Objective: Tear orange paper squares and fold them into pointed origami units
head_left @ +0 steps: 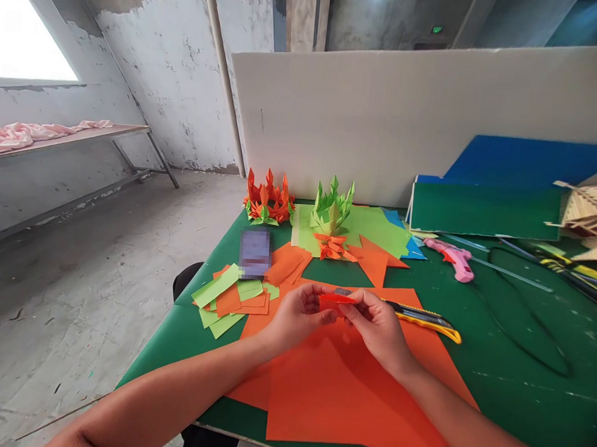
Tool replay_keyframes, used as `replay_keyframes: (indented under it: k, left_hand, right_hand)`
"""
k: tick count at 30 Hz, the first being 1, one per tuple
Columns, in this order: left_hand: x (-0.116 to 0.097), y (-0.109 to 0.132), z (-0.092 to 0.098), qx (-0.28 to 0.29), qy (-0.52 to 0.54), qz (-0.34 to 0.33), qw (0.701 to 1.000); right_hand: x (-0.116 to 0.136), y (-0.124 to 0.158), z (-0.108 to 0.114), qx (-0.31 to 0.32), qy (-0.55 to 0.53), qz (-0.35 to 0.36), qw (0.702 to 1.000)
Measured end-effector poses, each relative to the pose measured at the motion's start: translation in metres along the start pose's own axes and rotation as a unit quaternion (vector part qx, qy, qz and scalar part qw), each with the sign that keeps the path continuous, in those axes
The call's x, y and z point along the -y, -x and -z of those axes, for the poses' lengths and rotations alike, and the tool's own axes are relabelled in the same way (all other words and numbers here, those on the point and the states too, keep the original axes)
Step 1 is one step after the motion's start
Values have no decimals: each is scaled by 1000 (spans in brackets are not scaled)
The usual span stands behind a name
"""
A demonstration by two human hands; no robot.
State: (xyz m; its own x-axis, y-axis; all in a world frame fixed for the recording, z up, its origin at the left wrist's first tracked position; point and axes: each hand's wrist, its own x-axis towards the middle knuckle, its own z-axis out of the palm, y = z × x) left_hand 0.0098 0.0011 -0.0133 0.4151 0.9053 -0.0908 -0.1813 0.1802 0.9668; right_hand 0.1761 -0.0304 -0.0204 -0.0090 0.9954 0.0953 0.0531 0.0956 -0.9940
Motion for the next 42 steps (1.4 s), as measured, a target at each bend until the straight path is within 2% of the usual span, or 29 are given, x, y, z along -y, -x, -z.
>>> replay_keyframes:
  k: [5,11,15,20,24,28,30,32,35,39,42]
  left_hand:
    - [-2,-3,3,-20,10,8,1000]
    - [-4,-2,4,-3,71,21,997]
    - [-2,-2,4,15,39,-1,999]
    - [1,-3,4,4,8,-46,999]
    - [1,-3,4,6,31,-39,999]
    - [-1,0,5,44,25,-47,998]
    - [0,1,6,79,18,-78,994]
    - [2,1,7,92,-3,-117,989]
    - [6,0,8,62,-46,-137,987]
    - [7,-3,11,1,-59,-102,993]
    - [7,-5,11,-17,-68,-92,993]
  right_hand:
    - [-3,-1,1,-27,12,14,999]
    - [-6,-3,3,-32,3,16,999]
    - [-4,-3,3,-11,-3,3,1000]
    - [-2,0,3,25,-15,13,999]
    - [-1,2,3,45,-38,6,998]
    - [-3,-1,6,36,-69,5,997]
    - [-4,-3,8,26,-89,-4,996]
    - [-5,-4,10,29,-107,-17,994]
    - [-4,-5,10,50,-113,-28,992]
    - [1,-1,8,88,-69,-18,994]
    - [4,1,6,93,-31,9,995]
